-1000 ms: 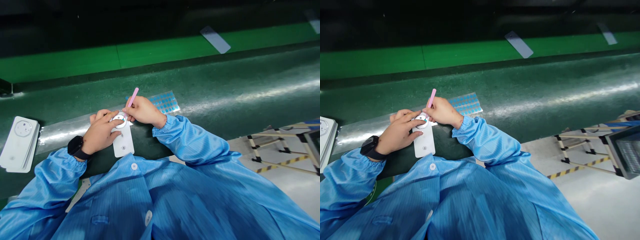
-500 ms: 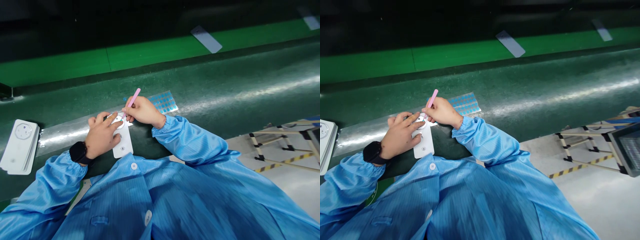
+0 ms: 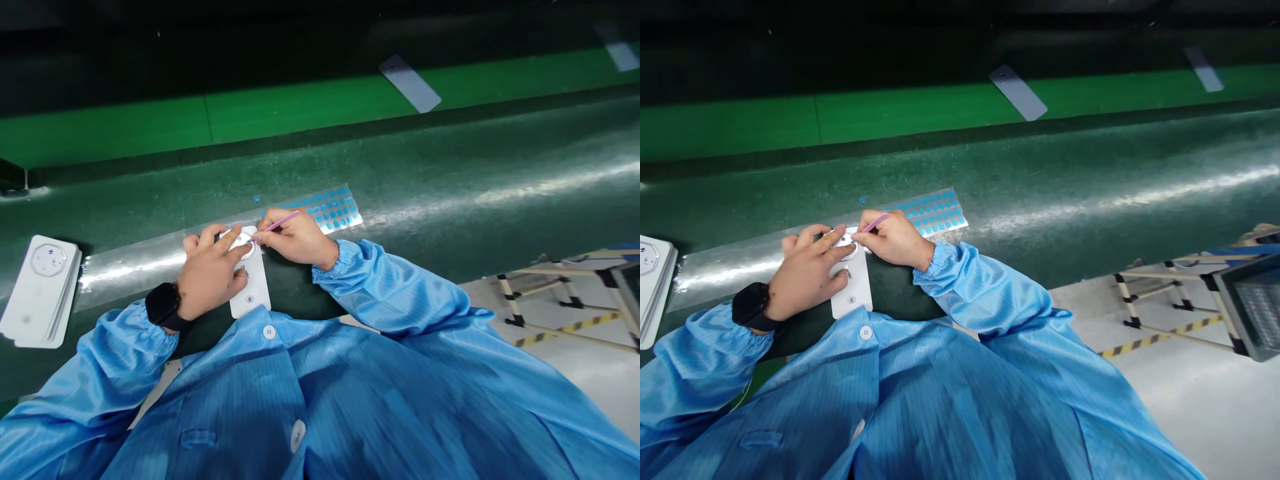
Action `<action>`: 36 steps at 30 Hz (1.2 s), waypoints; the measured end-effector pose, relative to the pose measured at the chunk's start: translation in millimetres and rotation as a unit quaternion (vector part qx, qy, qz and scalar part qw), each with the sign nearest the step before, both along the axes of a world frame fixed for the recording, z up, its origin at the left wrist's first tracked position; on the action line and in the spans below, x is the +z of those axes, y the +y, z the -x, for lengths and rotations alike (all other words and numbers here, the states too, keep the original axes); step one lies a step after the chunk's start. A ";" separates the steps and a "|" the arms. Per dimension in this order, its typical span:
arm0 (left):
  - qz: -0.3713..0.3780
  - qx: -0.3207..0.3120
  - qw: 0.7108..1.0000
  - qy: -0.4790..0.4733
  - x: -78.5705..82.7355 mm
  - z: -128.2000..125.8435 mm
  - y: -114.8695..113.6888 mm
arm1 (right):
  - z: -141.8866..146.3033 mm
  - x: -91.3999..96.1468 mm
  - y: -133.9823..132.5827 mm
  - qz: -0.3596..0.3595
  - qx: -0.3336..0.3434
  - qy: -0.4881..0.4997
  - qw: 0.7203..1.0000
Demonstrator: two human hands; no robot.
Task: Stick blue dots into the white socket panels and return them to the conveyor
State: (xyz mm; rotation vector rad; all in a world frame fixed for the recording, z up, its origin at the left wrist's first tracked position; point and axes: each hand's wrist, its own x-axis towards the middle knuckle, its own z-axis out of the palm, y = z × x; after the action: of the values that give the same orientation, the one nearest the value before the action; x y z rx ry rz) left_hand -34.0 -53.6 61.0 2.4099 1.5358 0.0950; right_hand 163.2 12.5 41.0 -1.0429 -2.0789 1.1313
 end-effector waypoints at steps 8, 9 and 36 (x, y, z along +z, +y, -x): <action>-0.004 0.001 1.000 0.003 -1.4 0.5 -0.5 | -4.1 -4.9 -4.5 -0.108 0.037 -0.011 0.993; -0.004 0.003 1.000 0.000 -1.7 0.4 -0.6 | -4.2 -5.0 -4.9 -0.109 0.037 -0.010 0.993; 0.012 -0.005 1.000 -0.028 -3.2 6.3 2.4 | -0.7 -6.4 -1.2 -0.003 -0.019 0.052 0.998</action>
State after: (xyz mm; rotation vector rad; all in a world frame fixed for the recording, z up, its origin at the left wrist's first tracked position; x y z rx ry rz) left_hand -40.3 -51.2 57.7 2.3761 1.4929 0.1402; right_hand 163.9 11.3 34.5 -0.9946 -1.9715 1.1360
